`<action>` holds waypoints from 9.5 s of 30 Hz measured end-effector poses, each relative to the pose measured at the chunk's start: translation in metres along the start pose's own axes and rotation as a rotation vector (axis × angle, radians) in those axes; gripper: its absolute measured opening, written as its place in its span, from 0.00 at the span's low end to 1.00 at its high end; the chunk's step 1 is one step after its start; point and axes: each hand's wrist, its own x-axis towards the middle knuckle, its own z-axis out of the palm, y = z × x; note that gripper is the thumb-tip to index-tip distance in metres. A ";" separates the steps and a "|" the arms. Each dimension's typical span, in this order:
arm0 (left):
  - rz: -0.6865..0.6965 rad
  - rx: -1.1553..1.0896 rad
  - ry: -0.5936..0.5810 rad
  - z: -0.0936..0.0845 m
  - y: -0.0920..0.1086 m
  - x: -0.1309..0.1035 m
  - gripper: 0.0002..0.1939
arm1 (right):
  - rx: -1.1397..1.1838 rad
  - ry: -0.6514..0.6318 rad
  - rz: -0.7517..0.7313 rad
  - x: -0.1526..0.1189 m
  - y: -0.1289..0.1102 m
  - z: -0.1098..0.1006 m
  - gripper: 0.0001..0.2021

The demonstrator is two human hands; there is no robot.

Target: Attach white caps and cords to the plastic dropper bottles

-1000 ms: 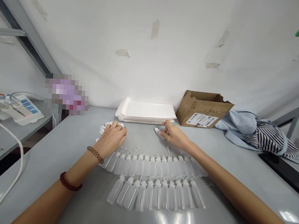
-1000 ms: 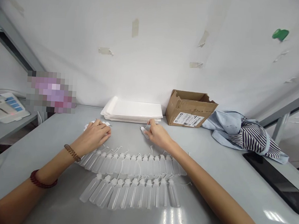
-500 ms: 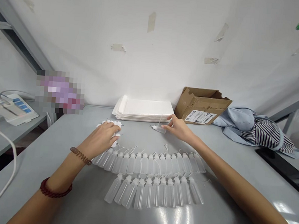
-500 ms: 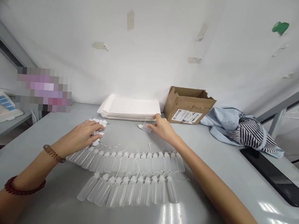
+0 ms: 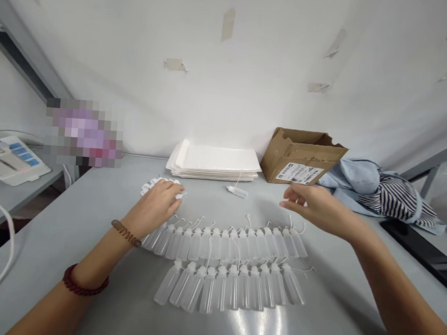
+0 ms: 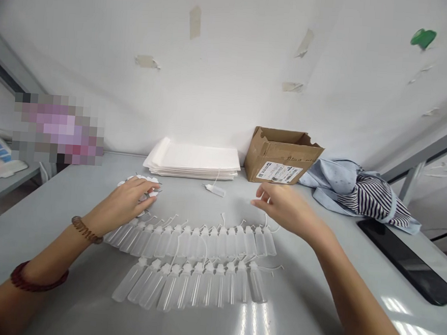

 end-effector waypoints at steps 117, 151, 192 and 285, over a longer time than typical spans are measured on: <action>0.244 -0.895 0.007 -0.014 0.106 -0.035 0.04 | 0.117 0.613 -0.920 -0.061 -0.079 0.080 0.08; 0.400 -0.659 0.004 -0.017 0.102 -0.034 0.04 | 0.000 0.634 -0.908 -0.061 -0.075 0.080 0.09; 0.371 -0.675 0.054 -0.014 0.110 -0.038 0.08 | 0.425 0.317 -0.793 -0.059 -0.074 0.085 0.10; -0.252 -0.310 0.030 -0.016 0.026 -0.004 0.13 | -0.140 0.127 -0.238 0.035 -0.042 0.014 0.07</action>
